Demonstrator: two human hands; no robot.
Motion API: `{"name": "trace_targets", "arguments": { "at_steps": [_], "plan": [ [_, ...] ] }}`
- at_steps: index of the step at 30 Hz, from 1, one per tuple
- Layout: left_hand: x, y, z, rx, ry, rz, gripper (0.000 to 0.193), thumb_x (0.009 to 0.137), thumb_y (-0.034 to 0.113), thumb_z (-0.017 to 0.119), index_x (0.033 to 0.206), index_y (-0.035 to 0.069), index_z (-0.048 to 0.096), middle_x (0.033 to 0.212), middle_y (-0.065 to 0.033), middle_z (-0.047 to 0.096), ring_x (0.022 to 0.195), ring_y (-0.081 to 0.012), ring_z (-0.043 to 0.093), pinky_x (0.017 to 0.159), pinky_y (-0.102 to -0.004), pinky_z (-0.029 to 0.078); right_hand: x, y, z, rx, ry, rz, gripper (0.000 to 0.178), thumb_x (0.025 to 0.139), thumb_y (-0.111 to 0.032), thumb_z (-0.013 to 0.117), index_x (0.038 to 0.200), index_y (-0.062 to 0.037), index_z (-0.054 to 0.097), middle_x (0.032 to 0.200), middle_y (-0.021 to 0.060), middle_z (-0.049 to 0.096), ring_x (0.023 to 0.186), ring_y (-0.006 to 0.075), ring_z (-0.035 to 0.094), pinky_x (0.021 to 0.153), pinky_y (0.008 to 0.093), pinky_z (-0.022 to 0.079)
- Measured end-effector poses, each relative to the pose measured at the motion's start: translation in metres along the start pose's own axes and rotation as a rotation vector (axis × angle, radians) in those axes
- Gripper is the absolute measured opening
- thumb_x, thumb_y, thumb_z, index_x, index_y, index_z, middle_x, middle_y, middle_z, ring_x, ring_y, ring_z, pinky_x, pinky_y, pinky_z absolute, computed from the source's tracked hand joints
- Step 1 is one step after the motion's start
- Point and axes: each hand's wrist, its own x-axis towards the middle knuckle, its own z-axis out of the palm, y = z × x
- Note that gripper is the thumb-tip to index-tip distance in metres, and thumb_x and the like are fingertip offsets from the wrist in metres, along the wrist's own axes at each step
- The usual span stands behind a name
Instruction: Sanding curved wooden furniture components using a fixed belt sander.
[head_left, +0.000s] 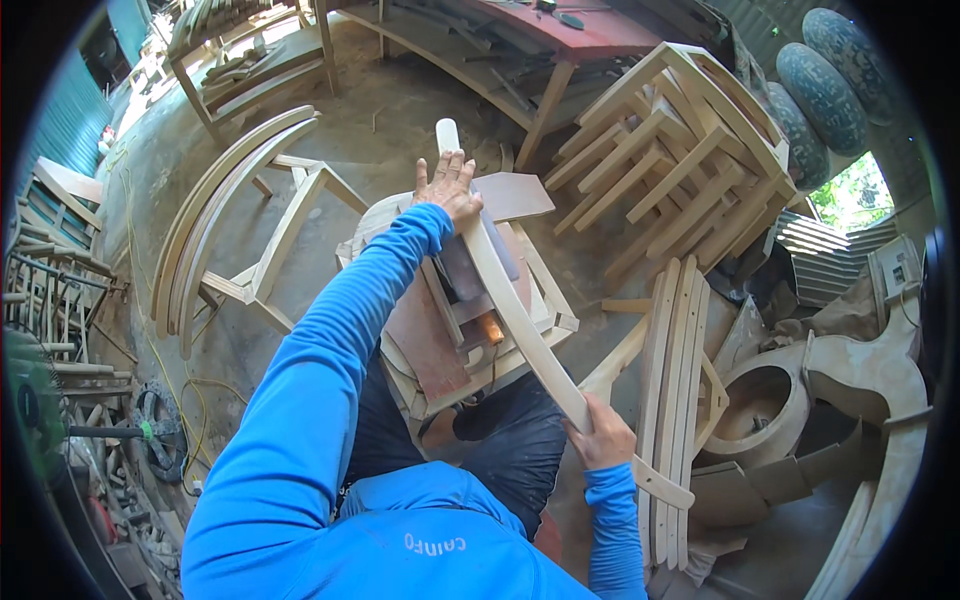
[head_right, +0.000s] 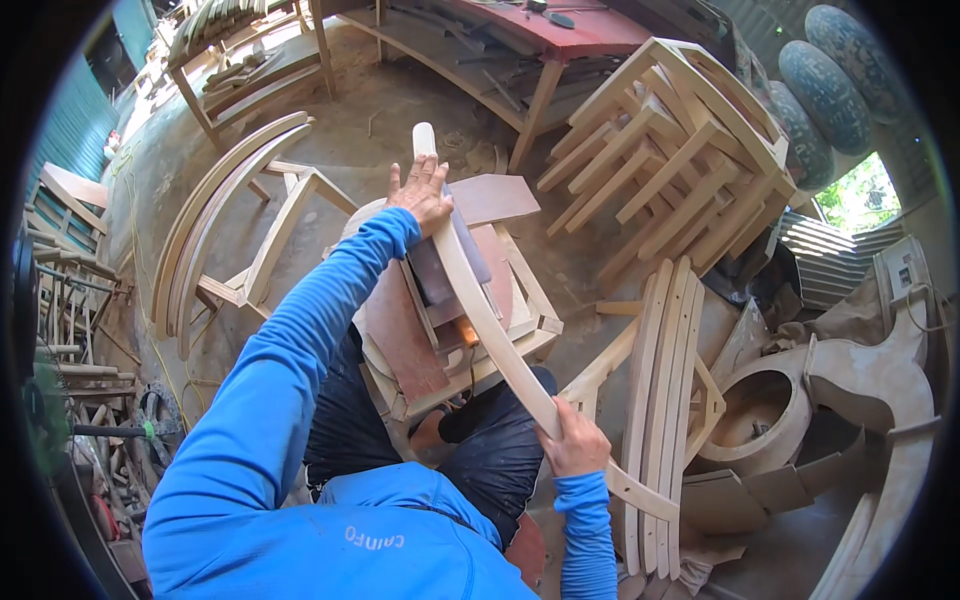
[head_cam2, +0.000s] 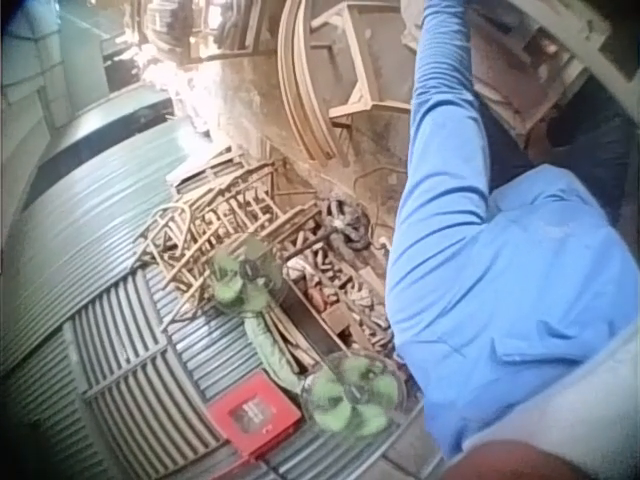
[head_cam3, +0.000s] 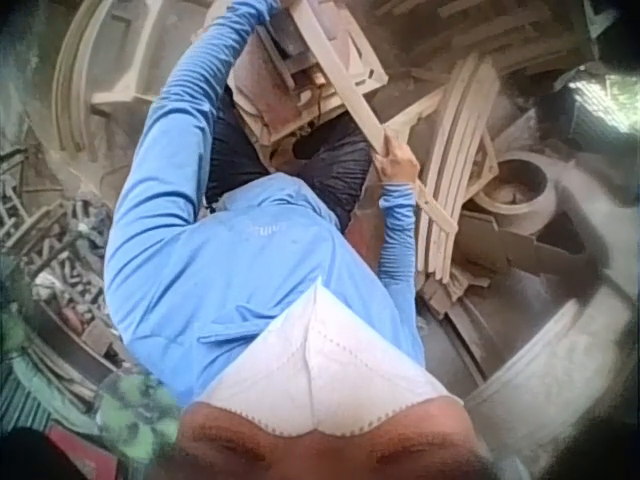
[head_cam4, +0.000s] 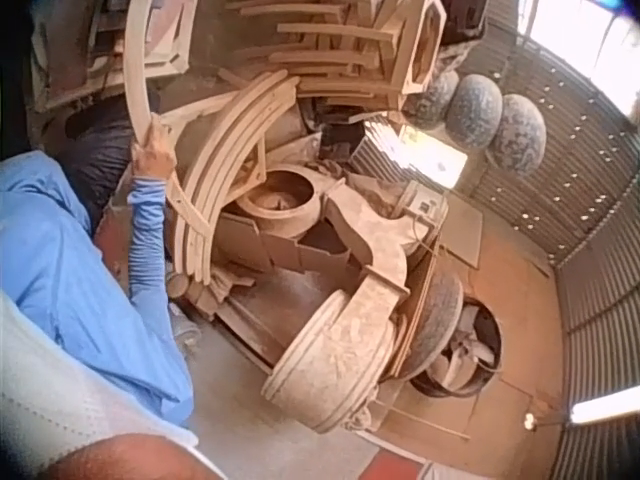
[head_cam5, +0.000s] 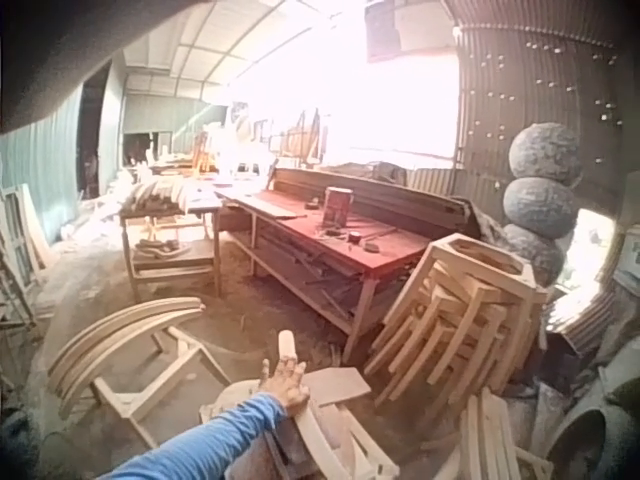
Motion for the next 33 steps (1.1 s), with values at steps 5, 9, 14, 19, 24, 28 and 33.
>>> {"name": "trace_targets", "arguments": {
  "at_steps": [5,9,14,19,24,28,33],
  "plan": [
    [-0.051,0.032,0.01,0.0,-0.041,0.031,0.074,0.096,0.042,0.047,0.161,0.009,0.031,0.173,-0.0151,0.015,0.161,-0.031,0.007,0.126,-0.0643,0.003,-0.063,0.014,-0.016,-0.025,0.032,-0.075,0.049,0.081,-0.032,0.082,0.124,-0.0158,0.066,0.081,0.0128,0.067,0.074,0.0327,0.069,0.063,0.0444,0.054],
    [-0.154,0.083,0.02,-0.04,-0.003,0.06,0.073,0.094,0.041,0.053,0.157,0.008,0.038,0.171,-0.0181,0.019,0.161,-0.0341,0.008,0.125,-0.0654,0.004,-0.16,0.046,-0.036,0.143,-0.096,0.006,0.046,0.072,-0.02,0.084,0.115,-0.0152,0.07,0.084,0.0118,0.07,0.075,0.0326,0.071,0.067,0.0433,0.057],
    [-0.211,0.093,-0.005,-0.298,0.064,0.211,0.067,0.093,0.042,0.059,0.151,0.01,0.048,0.167,-0.0186,0.027,0.16,-0.0358,0.01,0.123,-0.0669,0.002,-0.23,0.033,-0.071,0.402,-0.239,0.294,0.049,0.065,-0.014,0.082,0.112,-0.0037,0.072,0.092,0.0138,0.076,0.084,0.0247,0.077,0.077,0.0359,0.06],
    [-0.171,0.078,-0.018,-0.409,0.167,0.218,0.058,0.095,0.044,0.056,0.144,0.012,0.056,0.161,-0.0183,0.038,0.159,-0.0353,0.016,0.123,-0.0667,0.003,-0.183,0.019,-0.076,0.668,-0.401,0.38,0.044,0.075,-0.014,0.076,0.116,-0.0002,0.07,0.089,0.0089,0.075,0.08,0.0158,0.072,0.075,0.0316,0.057],
    [-0.109,0.069,-0.011,-0.323,0.196,0.157,0.063,0.096,0.048,0.05,0.146,0.01,0.054,0.163,-0.0195,0.035,0.158,-0.0358,0.019,0.124,-0.0663,0.006,-0.15,0.019,-0.026,0.582,-0.251,0.463,0.04,0.089,-0.017,0.069,0.125,-0.0008,0.063,0.081,0.007,0.071,0.07,0.0151,0.068,0.067,0.0318,0.056],
    [-0.08,0.055,-0.022,-0.208,0.077,0.148,0.068,0.096,0.05,0.05,0.147,0.005,0.051,0.164,-0.0208,0.034,0.158,-0.035,0.019,0.126,-0.0622,0.004,-0.108,-0.003,-0.009,0.5,-0.178,0.347,0.038,0.091,-0.017,0.074,0.125,-0.0027,0.063,0.079,0.0102,0.07,0.067,0.0176,0.069,0.064,0.0337,0.056],
    [-0.119,0.068,-0.011,-0.244,0.22,0.17,0.065,0.095,0.048,0.052,0.144,0.005,0.054,0.161,-0.0232,0.037,0.156,-0.037,0.024,0.125,-0.0632,0.007,-0.139,0.024,-0.026,0.387,-0.26,0.341,0.044,0.085,-0.016,0.08,0.125,-0.0061,0.066,0.094,0.0187,0.074,0.087,0.0362,0.076,0.077,0.041,0.059]
  ]
}}
